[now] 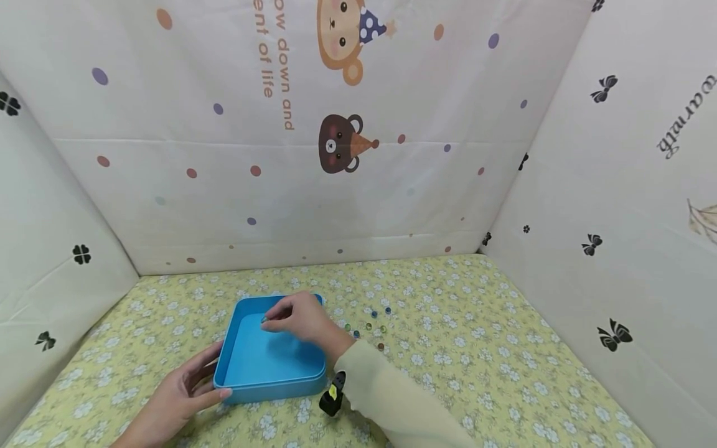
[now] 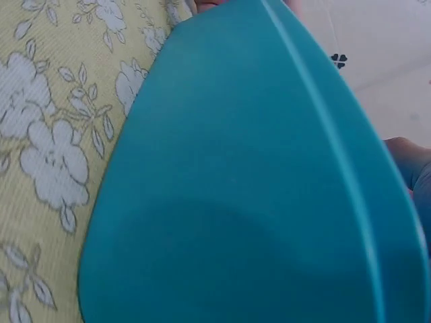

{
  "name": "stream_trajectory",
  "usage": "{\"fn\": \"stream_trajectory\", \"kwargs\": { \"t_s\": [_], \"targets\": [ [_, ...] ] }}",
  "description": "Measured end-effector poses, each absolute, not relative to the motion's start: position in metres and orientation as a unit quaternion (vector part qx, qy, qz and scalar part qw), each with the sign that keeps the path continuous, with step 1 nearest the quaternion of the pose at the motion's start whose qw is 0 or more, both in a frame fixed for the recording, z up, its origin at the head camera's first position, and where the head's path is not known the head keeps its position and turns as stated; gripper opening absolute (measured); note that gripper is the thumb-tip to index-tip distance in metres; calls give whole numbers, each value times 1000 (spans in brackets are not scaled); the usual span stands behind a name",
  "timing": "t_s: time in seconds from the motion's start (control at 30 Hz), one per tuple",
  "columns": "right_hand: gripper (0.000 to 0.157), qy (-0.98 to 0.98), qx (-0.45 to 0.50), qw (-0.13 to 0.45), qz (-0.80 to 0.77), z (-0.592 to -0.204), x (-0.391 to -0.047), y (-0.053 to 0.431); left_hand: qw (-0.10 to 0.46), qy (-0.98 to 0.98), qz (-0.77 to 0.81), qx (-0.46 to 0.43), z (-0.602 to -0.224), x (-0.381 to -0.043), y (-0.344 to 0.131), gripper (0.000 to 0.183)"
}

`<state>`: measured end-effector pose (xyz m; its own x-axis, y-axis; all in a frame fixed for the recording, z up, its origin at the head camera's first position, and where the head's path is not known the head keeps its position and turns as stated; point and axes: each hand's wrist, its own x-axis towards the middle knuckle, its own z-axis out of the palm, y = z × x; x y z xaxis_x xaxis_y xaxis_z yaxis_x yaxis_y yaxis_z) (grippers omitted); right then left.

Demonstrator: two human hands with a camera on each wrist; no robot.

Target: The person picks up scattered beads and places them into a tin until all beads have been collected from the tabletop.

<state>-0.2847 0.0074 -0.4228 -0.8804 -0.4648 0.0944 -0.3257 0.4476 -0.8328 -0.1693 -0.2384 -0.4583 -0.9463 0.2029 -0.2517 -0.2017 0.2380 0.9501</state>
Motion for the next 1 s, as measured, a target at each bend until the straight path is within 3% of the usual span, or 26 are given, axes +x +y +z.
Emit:
{"fn": "stream_trajectory", "kwargs": {
  "t_s": [1.0],
  "targets": [
    [6,904,-160,106,-383,-430,-275,-14,170,772,612,3,-458,-170,-239,98]
  ]
}}
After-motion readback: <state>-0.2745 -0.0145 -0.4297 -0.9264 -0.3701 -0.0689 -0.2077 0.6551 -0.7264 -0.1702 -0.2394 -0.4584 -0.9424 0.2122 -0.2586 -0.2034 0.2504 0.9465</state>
